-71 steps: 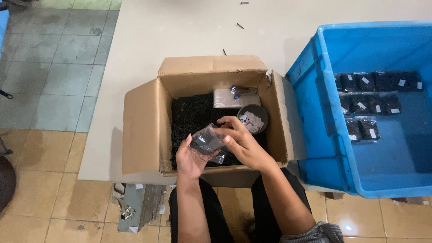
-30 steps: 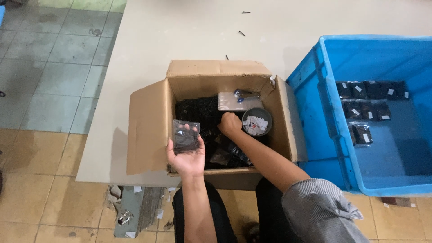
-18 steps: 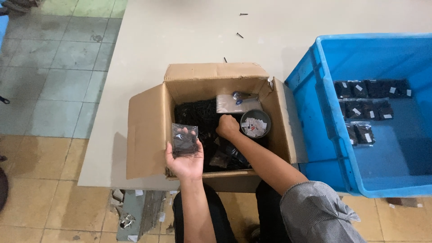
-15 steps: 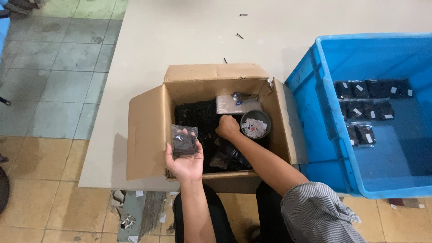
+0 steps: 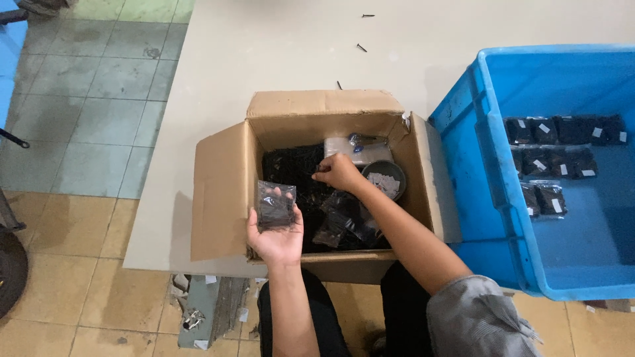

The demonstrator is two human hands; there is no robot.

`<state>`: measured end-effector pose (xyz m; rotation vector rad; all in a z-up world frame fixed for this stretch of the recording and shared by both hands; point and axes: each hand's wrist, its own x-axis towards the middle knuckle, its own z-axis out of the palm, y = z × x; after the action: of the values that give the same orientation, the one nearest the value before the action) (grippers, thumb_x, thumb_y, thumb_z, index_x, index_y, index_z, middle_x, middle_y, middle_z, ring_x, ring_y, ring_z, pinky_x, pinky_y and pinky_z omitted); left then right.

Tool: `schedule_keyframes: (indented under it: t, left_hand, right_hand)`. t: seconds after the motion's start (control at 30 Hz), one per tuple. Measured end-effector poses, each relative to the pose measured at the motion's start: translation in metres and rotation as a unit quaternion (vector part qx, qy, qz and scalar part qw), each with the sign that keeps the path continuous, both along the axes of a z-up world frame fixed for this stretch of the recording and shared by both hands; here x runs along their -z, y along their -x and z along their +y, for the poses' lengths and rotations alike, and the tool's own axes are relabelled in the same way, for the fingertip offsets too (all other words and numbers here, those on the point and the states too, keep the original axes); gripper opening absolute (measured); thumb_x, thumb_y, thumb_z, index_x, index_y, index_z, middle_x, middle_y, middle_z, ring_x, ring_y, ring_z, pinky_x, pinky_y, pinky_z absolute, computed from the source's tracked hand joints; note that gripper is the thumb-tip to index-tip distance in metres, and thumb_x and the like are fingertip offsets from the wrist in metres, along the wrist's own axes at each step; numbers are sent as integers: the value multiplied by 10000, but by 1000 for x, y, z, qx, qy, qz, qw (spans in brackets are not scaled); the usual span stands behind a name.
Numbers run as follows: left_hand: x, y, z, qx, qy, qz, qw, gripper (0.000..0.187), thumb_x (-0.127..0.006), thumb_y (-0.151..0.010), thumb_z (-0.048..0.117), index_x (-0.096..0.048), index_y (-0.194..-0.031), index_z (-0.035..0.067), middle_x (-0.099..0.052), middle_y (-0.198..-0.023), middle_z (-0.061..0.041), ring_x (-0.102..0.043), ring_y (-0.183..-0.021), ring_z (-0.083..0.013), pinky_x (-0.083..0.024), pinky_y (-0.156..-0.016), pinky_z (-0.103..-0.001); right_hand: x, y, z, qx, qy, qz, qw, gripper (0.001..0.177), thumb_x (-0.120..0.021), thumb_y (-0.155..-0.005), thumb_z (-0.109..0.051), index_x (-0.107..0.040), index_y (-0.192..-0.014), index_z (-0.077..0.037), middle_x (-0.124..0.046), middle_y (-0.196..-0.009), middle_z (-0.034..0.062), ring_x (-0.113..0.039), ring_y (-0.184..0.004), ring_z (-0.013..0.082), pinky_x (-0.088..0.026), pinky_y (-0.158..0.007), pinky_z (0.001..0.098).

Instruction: The person repeatedly picks small black objects from a cardboard box and places them into a clear plastic bag held in the left hand. The person continues this process throughout the clip, filling the bag with the small items.

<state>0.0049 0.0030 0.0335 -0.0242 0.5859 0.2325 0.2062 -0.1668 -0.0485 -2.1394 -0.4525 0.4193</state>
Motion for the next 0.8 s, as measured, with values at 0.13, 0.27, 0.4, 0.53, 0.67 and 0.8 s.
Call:
schedule_keyframes:
  t: [0.13, 0.27, 0.4, 0.53, 0.67, 0.8]
  left_hand:
    - [-9, 0, 0, 12, -15, 16, 1000, 540, -701, -1027, 500, -735, -1451, 167, -780, -1499, -84, -768, -1309, -333, -702, -910, -462]
    - [-12, -2, -3, 34, -24, 38, 998, 513, -733, -1010, 470, -749, -1406, 145, -797, -1453, -113, -781, -1279, -354, -714, -892, -479]
    - [22, -3, 1, 74, -50, 85, 992, 452, -794, -981, 442, -796, -1295, 117, -823, -1361, -188, -806, -1216, -433, -727, -902, -567]
    - [16, -6, -5, 129, -82, 120, 981, 389, -834, -952, 405, -815, -1181, 92, -852, -1231, -196, -832, -1085, -416, -735, -901, -575]
    - [7, -6, -10, 168, -126, 124, 970, 404, -817, -947, 412, -793, -1216, 111, -842, -1260, -170, -820, -1120, -390, -725, -961, -583]
    - [1, -5, -15, 176, -152, 112, 966, 390, -808, -942, 400, -800, -1220, 126, -846, -1270, -160, -824, -1135, -359, -714, -1001, -592]
  right_hand:
    - [-48, 11, -8, -7, -67, 47, 997, 125, -813, -982, -113, -843, -1013, 4, -822, -822, 193, -790, -769, 276, -621, -809, 441]
    - [-83, 16, -14, -2, -112, 54, 992, 125, -817, -998, -124, -852, -1013, -5, -820, -807, 182, -753, -766, 241, -619, -810, 400]
    - [-111, 26, -17, -31, -162, 61, 984, 99, -830, -990, -92, -861, -929, -20, -821, -761, 170, -761, -737, 209, -636, -781, 371]
    - [-157, 43, -25, -68, -173, 57, 981, 99, -890, -966, -119, -882, -886, -61, -840, -807, 78, -734, -803, 159, -632, -833, 360]
    - [-168, 46, -30, -130, -195, 33, 972, 111, -938, -903, -87, -864, -837, -37, -834, -921, 127, -745, -877, 252, -625, -887, 419]
    - [-178, 49, -34, -185, -150, 58, 969, 109, -948, -841, -89, -873, -838, -10, -791, -969, 155, -705, -878, 280, -620, -844, 438]
